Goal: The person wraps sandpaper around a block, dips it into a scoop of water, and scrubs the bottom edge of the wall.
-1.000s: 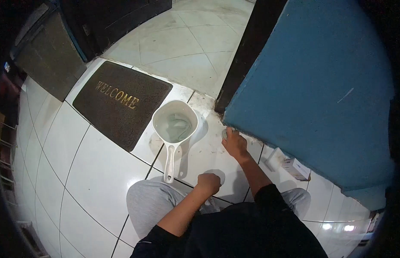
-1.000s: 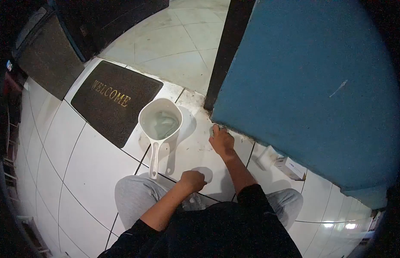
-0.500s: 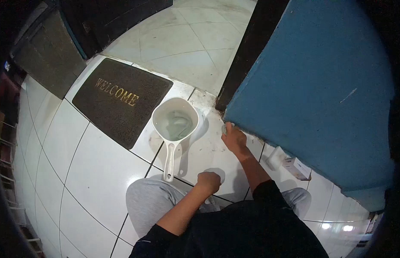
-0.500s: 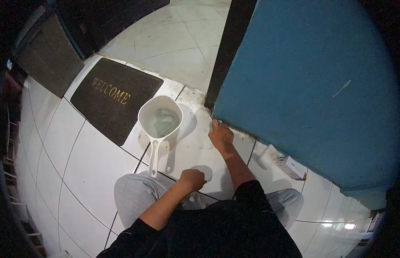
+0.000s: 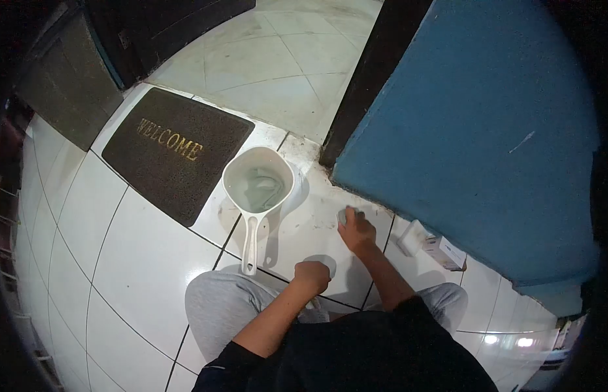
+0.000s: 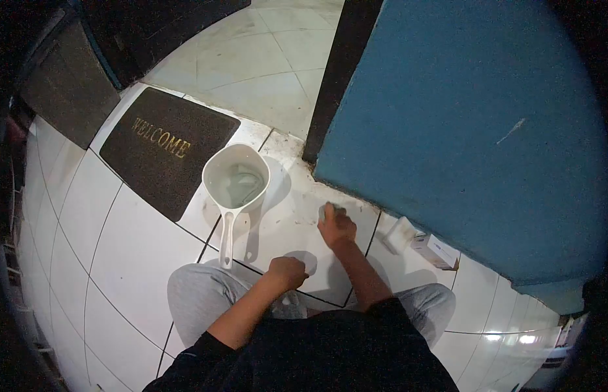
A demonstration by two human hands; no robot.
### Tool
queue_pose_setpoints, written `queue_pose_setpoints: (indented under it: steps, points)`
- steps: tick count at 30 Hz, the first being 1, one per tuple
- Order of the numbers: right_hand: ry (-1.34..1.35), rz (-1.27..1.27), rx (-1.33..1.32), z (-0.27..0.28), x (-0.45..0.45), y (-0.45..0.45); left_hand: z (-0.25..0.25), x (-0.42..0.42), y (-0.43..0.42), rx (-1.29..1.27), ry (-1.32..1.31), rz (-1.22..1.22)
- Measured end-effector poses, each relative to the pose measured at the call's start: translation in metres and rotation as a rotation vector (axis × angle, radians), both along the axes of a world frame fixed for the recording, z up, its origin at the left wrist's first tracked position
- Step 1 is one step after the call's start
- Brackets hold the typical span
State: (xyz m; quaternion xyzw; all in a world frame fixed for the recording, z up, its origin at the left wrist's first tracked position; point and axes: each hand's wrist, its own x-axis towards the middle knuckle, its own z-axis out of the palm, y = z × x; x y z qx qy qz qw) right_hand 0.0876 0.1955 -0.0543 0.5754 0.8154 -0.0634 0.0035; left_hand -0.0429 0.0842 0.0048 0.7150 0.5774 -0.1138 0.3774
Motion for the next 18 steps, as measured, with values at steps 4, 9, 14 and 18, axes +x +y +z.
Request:
queue_pose_setpoints:
  steps: [4, 9, 14, 18]
  points:
    - [0.038, -0.049, -0.046, 0.019, -0.020, 0.031, 0.004, 0.000, 0.002, -0.023, 0.042, 0.016]
    - [0.021, -0.016, -0.021, 0.006, -0.002, -0.004, 0.004, -0.003, 0.002, 0.005, 0.017, 0.004]
    - [-0.010, -0.046, -0.122, 0.021, 0.008, -0.051, 0.006, -0.002, 0.001, 0.010, -0.017, 0.007]
    - [-0.057, -0.062, 0.088, -0.015, 0.020, -0.003, 0.009, -0.007, 0.001, 0.013, 0.004, 0.017]
